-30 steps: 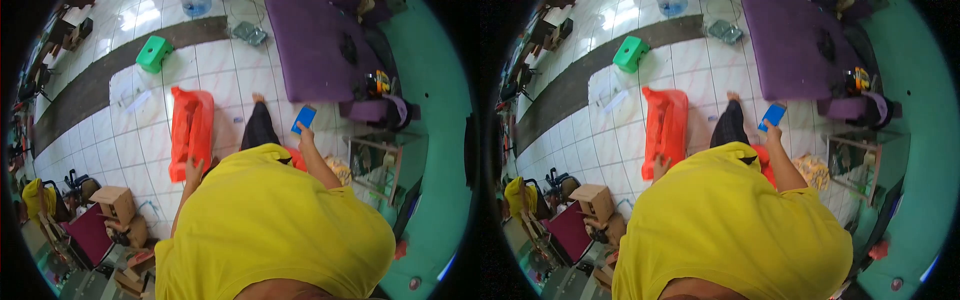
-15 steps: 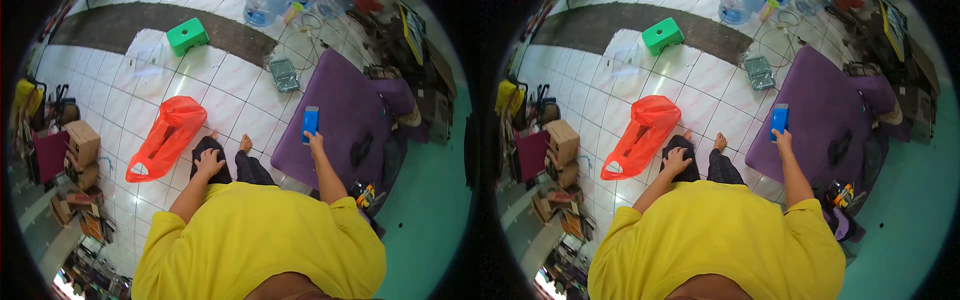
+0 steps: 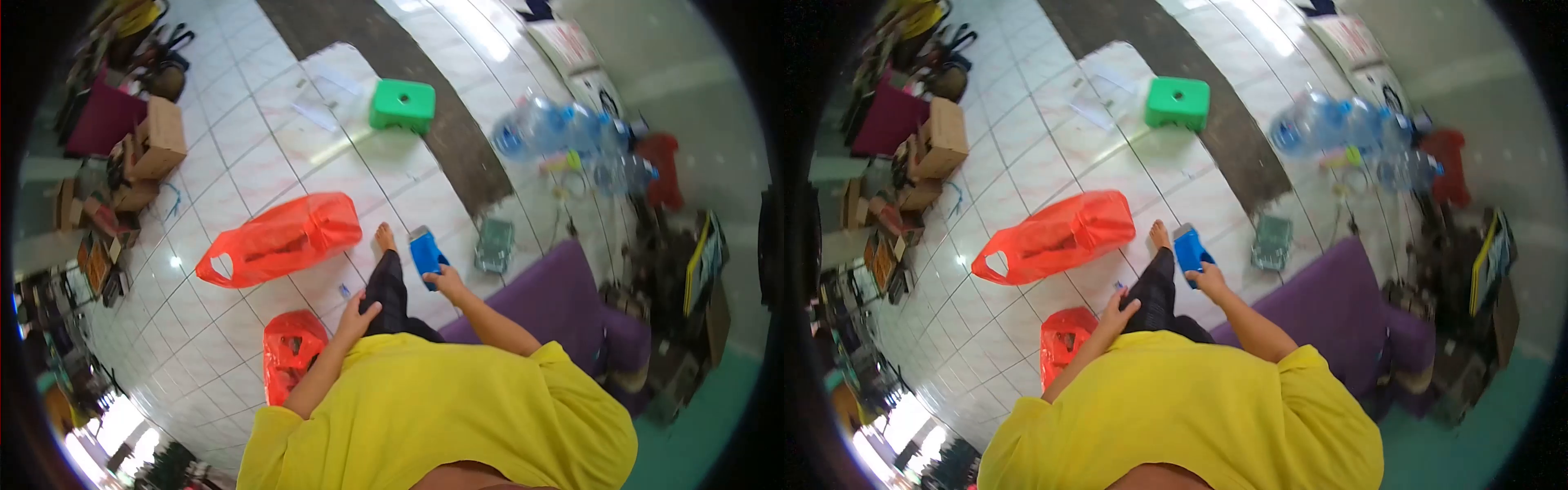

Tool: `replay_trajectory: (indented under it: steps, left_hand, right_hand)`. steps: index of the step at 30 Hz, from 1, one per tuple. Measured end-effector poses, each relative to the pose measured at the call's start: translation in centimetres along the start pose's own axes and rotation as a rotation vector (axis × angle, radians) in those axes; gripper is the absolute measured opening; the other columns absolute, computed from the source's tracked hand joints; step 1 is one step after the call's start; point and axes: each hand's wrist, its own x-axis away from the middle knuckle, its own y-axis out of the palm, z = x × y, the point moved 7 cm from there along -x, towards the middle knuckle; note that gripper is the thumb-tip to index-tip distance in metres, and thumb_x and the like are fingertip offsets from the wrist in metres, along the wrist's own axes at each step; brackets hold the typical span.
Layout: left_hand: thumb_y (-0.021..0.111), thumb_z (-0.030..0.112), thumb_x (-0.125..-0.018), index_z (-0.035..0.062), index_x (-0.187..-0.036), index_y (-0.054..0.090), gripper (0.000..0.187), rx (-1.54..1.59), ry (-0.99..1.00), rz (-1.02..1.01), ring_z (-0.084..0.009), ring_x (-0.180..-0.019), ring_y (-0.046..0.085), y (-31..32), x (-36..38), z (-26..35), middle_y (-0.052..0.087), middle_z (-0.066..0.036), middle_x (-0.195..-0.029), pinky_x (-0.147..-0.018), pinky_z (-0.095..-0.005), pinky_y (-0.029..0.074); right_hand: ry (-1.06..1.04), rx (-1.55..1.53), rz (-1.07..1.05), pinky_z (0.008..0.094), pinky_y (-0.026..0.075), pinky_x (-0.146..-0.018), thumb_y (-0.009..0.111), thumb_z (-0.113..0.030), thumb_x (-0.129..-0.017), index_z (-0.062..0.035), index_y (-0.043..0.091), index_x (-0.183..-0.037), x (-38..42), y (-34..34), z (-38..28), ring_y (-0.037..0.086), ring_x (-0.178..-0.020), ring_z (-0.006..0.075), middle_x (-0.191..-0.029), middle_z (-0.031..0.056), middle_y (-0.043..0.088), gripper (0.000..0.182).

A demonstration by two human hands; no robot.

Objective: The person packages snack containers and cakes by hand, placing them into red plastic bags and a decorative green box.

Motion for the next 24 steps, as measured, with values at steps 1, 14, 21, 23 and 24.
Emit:
replay_trajectory:
  steps: [1,14,21,23,24]
  left_hand:
    - [0.064,0.040,-0.074,-0.0005,-0.127,0.033,0.074,0.151,0.001,0.063,-0.0287,-0.122,0.031,0.3,-1.2,0.2,0.037,-0.018,-0.128,-0.097,-0.0382,0.028]
    - [0.062,0.032,-0.079,0.0121,-0.099,0.052,0.030,1.046,-0.209,0.084,-0.0093,-0.058,0.045,-2.8,-14.6,15.4,0.055,0.000,-0.079,-0.048,-0.0224,0.034]
    - [0.061,0.032,-0.079,0.0105,-0.112,0.047,0.041,1.185,-0.337,0.318,-0.0147,-0.088,0.053,-3.9,-18.8,14.5,0.054,-0.003,-0.102,-0.075,-0.0302,0.042]
    - [0.061,0.034,-0.078,0.0038,-0.106,0.051,0.042,0.900,-0.233,0.612,-0.0204,-0.092,0.054,-3.5,-22.0,11.0,0.057,-0.009,-0.102,-0.080,-0.0356,0.042]
    - [0.061,0.034,-0.078,0.0038,-0.106,0.051,0.042,0.924,-0.298,0.605,-0.0204,-0.092,0.054,-1.9,-23.0,9.3,0.057,-0.009,-0.102,-0.080,-0.0356,0.042]
  right_hand:
    - [-0.151,-0.012,-0.057,0.0308,0.047,-0.062,0.066,-0.029,-0.071,-0.0012,0.056,-0.100,-1.3,1.2,-3.7,0.058,-0.068,0.0174,-0.080,0.0103,0.062,0.041]
    - [-0.478,0.407,-0.714,0.0299,0.043,-0.080,0.056,-0.029,-0.083,0.0018,0.043,-0.111,-5.1,5.4,-29.5,0.055,-0.092,0.0206,-0.093,0.0135,0.058,0.044]
    - [-0.484,1.019,-0.980,0.0296,0.044,-0.079,0.059,-0.031,-0.079,-0.0140,0.065,-0.093,-23.8,4.7,-32.4,0.059,-0.083,0.0169,-0.088,0.0049,0.064,0.023]
    - [-0.407,1.082,-0.655,0.0316,0.046,-0.075,0.059,-0.022,-0.076,-0.0130,0.065,-0.088,-36.8,2.4,-35.2,0.060,-0.075,0.0191,-0.077,0.0061,0.065,0.017]
    - [-0.511,1.122,-0.542,0.0339,0.046,-0.076,0.059,-0.022,-0.073,-0.0102,0.065,-0.083,-44.0,1.1,-35.4,0.059,-0.080,0.0214,-0.079,0.0091,0.063,0.016]
